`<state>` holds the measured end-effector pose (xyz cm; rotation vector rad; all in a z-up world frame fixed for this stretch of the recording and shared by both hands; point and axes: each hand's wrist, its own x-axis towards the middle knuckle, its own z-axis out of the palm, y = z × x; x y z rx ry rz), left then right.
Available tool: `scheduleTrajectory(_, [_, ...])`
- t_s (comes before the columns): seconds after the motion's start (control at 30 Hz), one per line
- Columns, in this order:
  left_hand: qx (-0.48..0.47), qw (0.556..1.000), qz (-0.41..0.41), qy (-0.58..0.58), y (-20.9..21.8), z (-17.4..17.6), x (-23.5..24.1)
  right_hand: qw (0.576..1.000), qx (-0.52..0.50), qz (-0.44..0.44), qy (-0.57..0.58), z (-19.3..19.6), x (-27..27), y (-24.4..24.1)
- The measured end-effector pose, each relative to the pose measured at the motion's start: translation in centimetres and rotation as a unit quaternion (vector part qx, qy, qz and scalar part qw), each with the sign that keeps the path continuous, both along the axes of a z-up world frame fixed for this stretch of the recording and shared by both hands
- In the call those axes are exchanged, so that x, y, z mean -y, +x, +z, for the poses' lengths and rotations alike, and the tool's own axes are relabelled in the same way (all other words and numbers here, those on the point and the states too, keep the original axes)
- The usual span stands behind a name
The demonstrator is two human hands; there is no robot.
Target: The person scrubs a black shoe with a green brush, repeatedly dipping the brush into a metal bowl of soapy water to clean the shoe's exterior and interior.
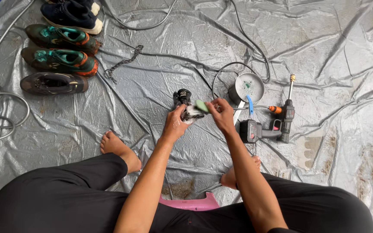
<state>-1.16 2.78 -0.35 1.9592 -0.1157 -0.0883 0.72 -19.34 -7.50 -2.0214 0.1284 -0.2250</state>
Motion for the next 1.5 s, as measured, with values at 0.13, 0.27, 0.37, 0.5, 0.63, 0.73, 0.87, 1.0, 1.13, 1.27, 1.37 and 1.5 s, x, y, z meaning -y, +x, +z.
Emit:
scheduleTrajectory(0.13, [0.013,0.999,0.008,-0.034,-0.7,-0.2,0.4,0.995,0.064,0.07,-0.04,7.5,-4.4,-1.0])
scheduleTrajectory(0.27, [0.033,0.999,-0.009,-0.027,-0.2,0.4,-0.4,1.0,0.021,0.015,0.009,0.9,-0.2,-0.2])
scheduleTrajectory(0.37, [0.043,0.999,-0.02,-0.013,0.1,0.5,0.1,1.0,0.023,0.008,0.011,2.8,-1.5,0.1])
scheduleTrajectory(0.5, [0.066,0.996,-0.023,-0.063,0.5,-2.3,1.4,0.988,0.11,0.094,-0.056,9.9,-5.3,-0.4])
scheduleTrajectory(0.63, [0.04,0.999,-0.034,-0.009,-0.7,-1.3,1.9,0.994,0.018,0.025,0.103,4.2,-1.1,-0.2])
scheduleTrajectory(0.73, [0.046,0.997,-0.059,-0.025,-0.4,-0.9,2.5,0.998,0.055,0.033,0.0,6.2,-0.5,-0.2])
scheduleTrajectory(0.87, [0.024,0.997,-0.064,-0.028,-0.9,-2.9,1.6,0.991,0.035,0.039,-0.124,6.2,0.1,-1.1])
scheduleTrajectory(1.0, [-0.003,0.996,-0.077,-0.039,-0.1,-0.3,0.7,0.996,-0.025,-0.003,-0.086,0.5,4.5,-0.8])
scheduleTrajectory(1.13, [0.024,0.994,-0.083,-0.07,-0.3,-2.0,0.7,0.995,0.018,0.038,-0.093,6.6,-1.3,-0.9])
scheduleTrajectory(1.27, [0.064,0.993,-0.082,-0.063,0.8,-3.9,1.2,0.995,0.011,0.03,-0.092,2.2,1.5,0.4])
scheduleTrajectory(1.37, [0.03,0.995,-0.077,-0.064,0.1,-2.8,0.8,0.999,-0.041,-0.006,-0.024,0.8,2.8,-0.7])
scheduleTrajectory(1.5, [0.073,0.989,-0.098,-0.089,1.1,-4.8,1.3,0.996,0.021,0.05,-0.072,6.3,-1.5,0.4])
